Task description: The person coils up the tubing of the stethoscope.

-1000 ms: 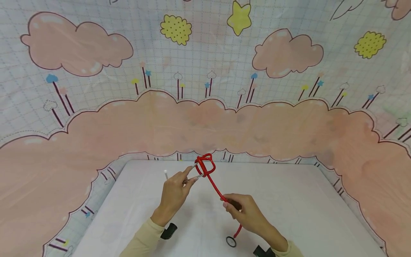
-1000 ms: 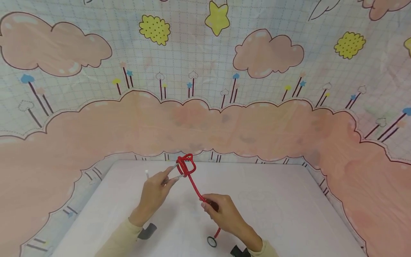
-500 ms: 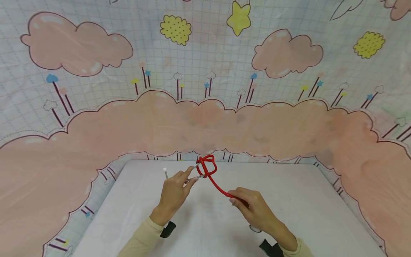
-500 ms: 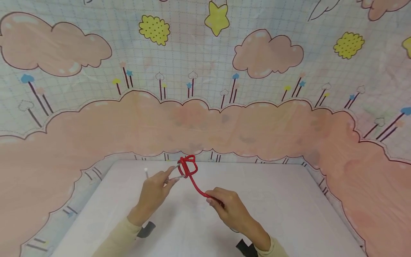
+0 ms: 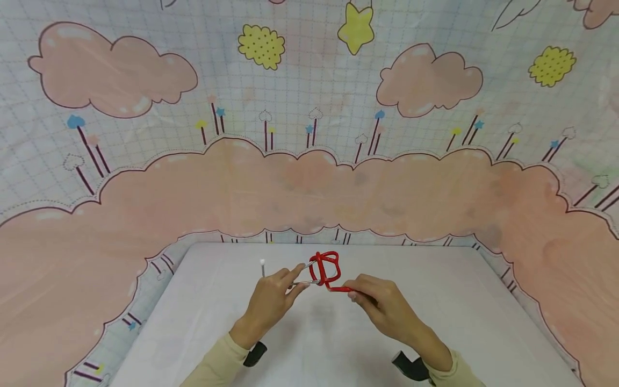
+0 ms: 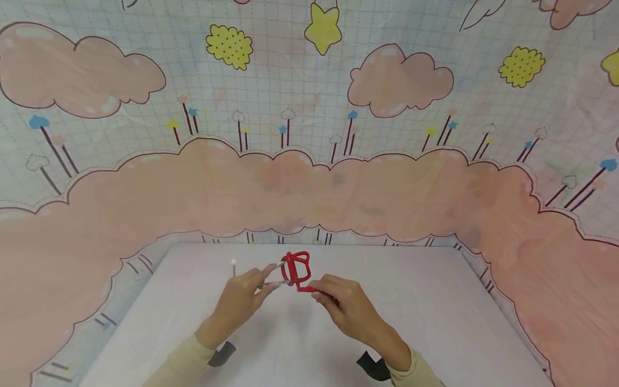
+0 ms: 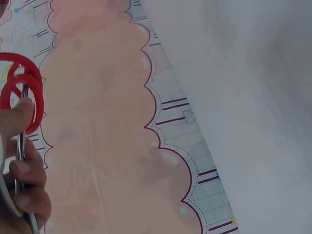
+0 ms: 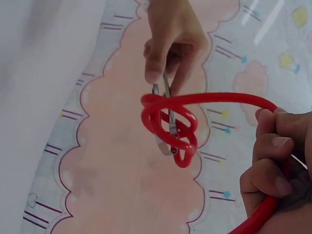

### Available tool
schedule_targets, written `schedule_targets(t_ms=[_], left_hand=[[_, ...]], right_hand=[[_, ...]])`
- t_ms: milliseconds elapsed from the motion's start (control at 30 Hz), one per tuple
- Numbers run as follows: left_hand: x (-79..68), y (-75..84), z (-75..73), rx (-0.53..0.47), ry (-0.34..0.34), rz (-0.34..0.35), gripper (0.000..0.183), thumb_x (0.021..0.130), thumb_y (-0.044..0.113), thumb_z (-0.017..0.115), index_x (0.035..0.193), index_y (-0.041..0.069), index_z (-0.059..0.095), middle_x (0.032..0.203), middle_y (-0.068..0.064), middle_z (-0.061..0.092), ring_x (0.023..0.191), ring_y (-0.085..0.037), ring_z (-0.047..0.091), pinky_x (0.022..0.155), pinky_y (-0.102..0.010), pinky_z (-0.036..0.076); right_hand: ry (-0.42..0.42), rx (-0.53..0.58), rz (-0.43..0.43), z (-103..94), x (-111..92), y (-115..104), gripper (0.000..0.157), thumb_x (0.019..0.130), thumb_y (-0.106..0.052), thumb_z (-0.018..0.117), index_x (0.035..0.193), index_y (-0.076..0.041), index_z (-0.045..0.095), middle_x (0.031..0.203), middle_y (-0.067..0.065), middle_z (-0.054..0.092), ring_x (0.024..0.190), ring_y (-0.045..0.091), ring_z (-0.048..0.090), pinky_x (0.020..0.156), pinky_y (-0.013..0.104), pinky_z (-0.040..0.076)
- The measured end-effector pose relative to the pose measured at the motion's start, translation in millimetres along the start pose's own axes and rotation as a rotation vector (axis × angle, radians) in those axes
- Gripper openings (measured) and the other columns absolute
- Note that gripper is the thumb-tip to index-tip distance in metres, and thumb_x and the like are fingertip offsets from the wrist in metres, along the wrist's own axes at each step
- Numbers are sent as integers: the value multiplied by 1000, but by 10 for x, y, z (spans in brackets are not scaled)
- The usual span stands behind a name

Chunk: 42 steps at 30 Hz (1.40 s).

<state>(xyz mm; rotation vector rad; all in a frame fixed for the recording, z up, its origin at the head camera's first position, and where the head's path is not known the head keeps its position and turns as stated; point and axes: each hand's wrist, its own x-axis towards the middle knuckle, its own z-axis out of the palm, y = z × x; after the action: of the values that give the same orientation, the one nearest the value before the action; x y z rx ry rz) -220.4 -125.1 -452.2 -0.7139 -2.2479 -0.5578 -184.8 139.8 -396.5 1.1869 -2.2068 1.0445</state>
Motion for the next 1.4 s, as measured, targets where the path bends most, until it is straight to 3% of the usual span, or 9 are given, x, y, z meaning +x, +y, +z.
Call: schedule_targets(t_ms=[200, 467, 867, 1400], left_hand=[[-52, 10, 32, -46, -45, 120, 44, 78, 26, 81, 117, 9, 70, 73, 2, 67, 58, -6, 63, 55, -16, 50], [-76, 38, 68, -70, -162, 155, 44, 82, 30, 78, 122, 13, 68, 76, 4, 69, 63, -5, 66, 61, -14, 52], [-77, 91, 41, -144, -167, 237, 43, 83, 32, 78, 120, 12, 69, 77, 5, 69, 66, -4, 69, 62, -11, 51], [-86, 156, -1, -211, -182, 255, 41, 85, 31, 77, 120, 11, 69, 78, 4, 71, 68, -4, 70, 65, -10, 52]], right_hand=[[1, -14, -22, -31, 28, 57, 19, 90, -2, 67, 108, -7, 70, 79, -4, 62, 65, -1, 46, 54, 11, 43], [34, -41, -13, -33, 37, 134, 24, 83, 7, 70, 105, -4, 71, 80, -4, 65, 66, -1, 46, 54, 12, 43], [86, -32, -15, -15, 79, 254, 22, 86, 4, 69, 104, -8, 71, 80, -1, 67, 66, 2, 50, 55, 15, 46], [91, -23, 66, 50, 61, 367, 19, 88, -1, 69, 104, -10, 71, 79, -4, 66, 66, 1, 49, 56, 19, 50]])
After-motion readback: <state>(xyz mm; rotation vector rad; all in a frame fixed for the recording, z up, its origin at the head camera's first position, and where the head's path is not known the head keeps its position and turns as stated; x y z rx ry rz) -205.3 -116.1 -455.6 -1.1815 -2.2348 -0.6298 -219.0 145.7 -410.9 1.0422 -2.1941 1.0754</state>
